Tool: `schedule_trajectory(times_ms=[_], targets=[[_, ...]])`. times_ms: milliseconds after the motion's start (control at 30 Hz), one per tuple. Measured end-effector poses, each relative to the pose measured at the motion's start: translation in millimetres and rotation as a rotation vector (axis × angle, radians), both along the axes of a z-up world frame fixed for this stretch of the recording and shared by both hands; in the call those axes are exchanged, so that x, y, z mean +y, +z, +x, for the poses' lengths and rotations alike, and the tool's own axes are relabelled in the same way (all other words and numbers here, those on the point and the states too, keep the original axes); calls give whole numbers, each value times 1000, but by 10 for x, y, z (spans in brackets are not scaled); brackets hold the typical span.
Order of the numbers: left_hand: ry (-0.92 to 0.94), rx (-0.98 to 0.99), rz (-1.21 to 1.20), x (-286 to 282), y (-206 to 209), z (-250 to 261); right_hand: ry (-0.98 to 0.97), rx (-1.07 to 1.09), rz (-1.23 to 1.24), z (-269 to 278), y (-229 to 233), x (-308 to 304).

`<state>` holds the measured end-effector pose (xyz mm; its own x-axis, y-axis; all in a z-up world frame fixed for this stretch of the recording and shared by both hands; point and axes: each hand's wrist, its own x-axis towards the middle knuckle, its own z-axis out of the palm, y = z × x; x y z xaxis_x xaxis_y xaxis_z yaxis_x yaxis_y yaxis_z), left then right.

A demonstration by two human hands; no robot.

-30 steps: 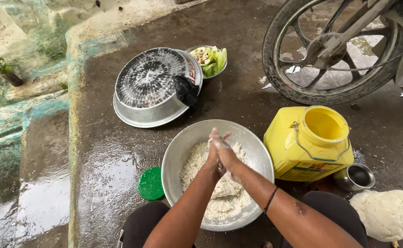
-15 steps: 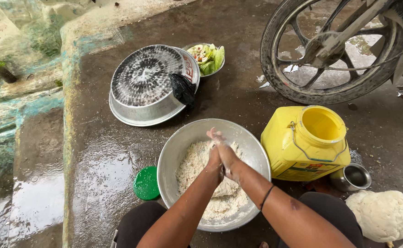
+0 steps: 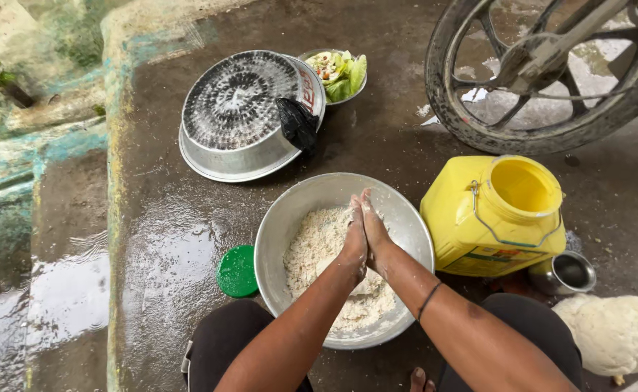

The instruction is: The person kneads dough in a large metal bowl by hand, occasionally adding water from a small metal cup.

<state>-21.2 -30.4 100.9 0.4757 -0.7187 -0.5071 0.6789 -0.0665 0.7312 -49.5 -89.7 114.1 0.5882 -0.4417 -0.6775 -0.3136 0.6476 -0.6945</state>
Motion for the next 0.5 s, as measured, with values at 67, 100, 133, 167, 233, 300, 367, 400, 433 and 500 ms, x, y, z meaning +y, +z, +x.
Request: schedule_trajectory(times_ms=[67,100,133,167,233,300,367,400,433,500], targets=[[53,41,9,-88,-178,102,83,-72,-62,-79,192,127],[74,67,15,-114,-255,101,118,-102,-92,-124,261,184],[84,85,51,-142,-309,146,101,-95,-64,-116,314,230],[88,106,87,-186,-343,204,80,-83,-35,-116,347,277],[86,86,130,-182,-418,233,90,-38,-28,-167,387,364],[75,-9,137,-160,-439,340,159,17,-74,-220,418,414],[126,178,123,-71,-417,519,257,-157,-166,-261,387,519],[149,276,117,-44,-394,555,304,-241,-210,-293,367,556],[161,240,174,-55,-360,544,294,-177,-184,-310,371,548],[186,166,289,-103,-314,469,274,-53,-130,-308,415,473]])
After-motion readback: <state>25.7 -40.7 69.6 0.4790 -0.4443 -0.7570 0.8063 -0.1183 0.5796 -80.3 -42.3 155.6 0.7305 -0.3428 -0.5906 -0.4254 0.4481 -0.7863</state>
